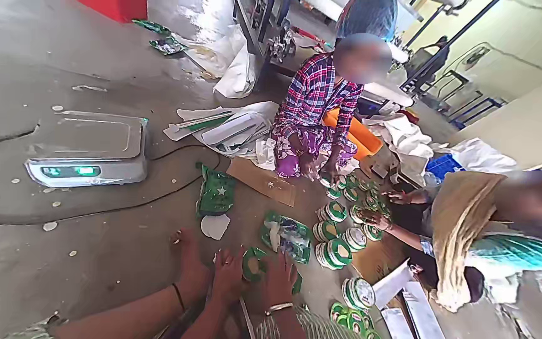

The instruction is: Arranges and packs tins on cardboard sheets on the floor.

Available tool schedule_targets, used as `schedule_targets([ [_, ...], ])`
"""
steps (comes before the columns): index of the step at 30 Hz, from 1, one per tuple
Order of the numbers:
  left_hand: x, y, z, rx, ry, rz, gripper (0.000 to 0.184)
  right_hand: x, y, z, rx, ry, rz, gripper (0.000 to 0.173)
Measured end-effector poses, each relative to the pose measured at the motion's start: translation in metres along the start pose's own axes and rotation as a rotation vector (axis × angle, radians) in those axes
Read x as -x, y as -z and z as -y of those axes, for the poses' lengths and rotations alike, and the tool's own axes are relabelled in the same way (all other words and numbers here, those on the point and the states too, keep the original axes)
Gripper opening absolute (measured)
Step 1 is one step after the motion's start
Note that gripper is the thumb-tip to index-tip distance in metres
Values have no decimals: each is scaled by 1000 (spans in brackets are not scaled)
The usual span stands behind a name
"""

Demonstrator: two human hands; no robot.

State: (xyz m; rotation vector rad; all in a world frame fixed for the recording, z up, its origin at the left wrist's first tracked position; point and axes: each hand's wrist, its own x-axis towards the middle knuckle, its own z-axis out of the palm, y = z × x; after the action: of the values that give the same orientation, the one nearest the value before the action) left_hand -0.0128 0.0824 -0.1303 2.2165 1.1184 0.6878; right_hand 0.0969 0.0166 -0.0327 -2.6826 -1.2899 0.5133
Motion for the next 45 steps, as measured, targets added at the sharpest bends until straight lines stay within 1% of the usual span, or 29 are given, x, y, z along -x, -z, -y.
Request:
schedule_targets([
  [3, -2, 1, 2, -6, 21, 31, 95, -18, -2, 8, -89, -34, -60, 27],
  [7, 0, -5, 4, -4, -27, -49, 97, -24, -10, 15, -122, 9, -115, 18],
  [8, 0, -5, 4, -2, -30, -56, 98, -25, -14, 16, -107, 40, -150, 21],
  [10, 0, -5, 3, -1, -29, -54, 95, -23, -25, 18, -18, 144, -233, 33],
  [11, 0, -3, 2, 5, -24, -47, 89, -22, -31, 19, 69, 201, -258, 37],
  [12, 0, -2, 1, 7, -20, -46, 80, -20, -37, 21, 156, 235, -229, 39],
  [14, 0, 3, -2, 9, 10, -5, 55, -9, -46, 26, 257, 258, -92, 48],
  [15, 0, 5, -4, 4, 27, 21, 50, -3, -48, 27, 281, 268, -41, 49],
  [16, -1, 7, -5, -6, 33, 31, 49, 3, -45, 27, 280, 281, -18, 45],
  [17, -1, 7, -5, -5, 27, 24, 53, 7, -41, 26, 257, 284, -12, 38],
  [19, -1, 3, -2, -6, 0, -13, 75, 8, -28, 21, 186, 240, -51, 30],
  [21, 0, -3, 1, -13, -16, -44, 93, -1, -20, 16, 102, 184, -100, 41],
  [22, 1, -4, 1, -9, -17, -53, 96, -8, -22, 14, 99, 170, -110, 51],
  [23, 1, -5, 1, -11, -14, -53, 93, -14, -25, 16, 126, 156, -58, 59],
  [25, 2, -4, 1, -24, 8, -18, 77, -13, -35, 20, 195, 171, 76, 63],
  [26, 1, -2, 0, -24, 25, 6, 68, -8, -37, 21, 225, 191, 137, 59],
  [27, -1, -1, 0, -24, 33, 5, 62, 0, -39, 18, 243, 230, 147, 53],
  [28, -1, -2, 0, -24, 32, -1, 63, 9, -40, 11, 264, 266, 127, 48],
  [30, 2, -1, 0, -9, 17, -14, 78, 22, -34, -6, 297, 281, 67, 42],
  [32, 0, -3, 0, 3, -17, -58, 92, 19, -14, -17, 205, 242, -37, 34],
  [33, 1, -4, 1, 5, -33, -71, 94, 12, -7, -20, 170, 234, -113, 34],
  [35, 3, -7, 3, -26, -57, -61, 94, -5, -6, -22, 188, 250, -218, 42],
  [36, 3, -8, 4, -57, -62, -50, 93, -14, -14, -22, 227, 287, -229, 48],
  [37, 3, -8, 4, -85, -70, -42, 91, -20, -23, -23, 264, 310, -192, 55],
  [38, 2, -7, 5, -108, -76, -29, 90, -22, -29, -24, 296, 298, -103, 61],
  [39, 1, -6, 6, -125, -78, -12, 89, -20, -33, -23, 315, 258, -32, 65],
  [41, 0, -6, 6, -147, -77, 2, 90, -6, -34, -25, 308, 156, 49, 65],
  [43, 2, -9, 6, -157, -78, -14, 91, 17, -43, -30, 288, 132, 14, 65],
  [45, 3, -13, 8, -162, -101, -53, 89, 39, -54, -28, 276, 167, -54, 65],
])
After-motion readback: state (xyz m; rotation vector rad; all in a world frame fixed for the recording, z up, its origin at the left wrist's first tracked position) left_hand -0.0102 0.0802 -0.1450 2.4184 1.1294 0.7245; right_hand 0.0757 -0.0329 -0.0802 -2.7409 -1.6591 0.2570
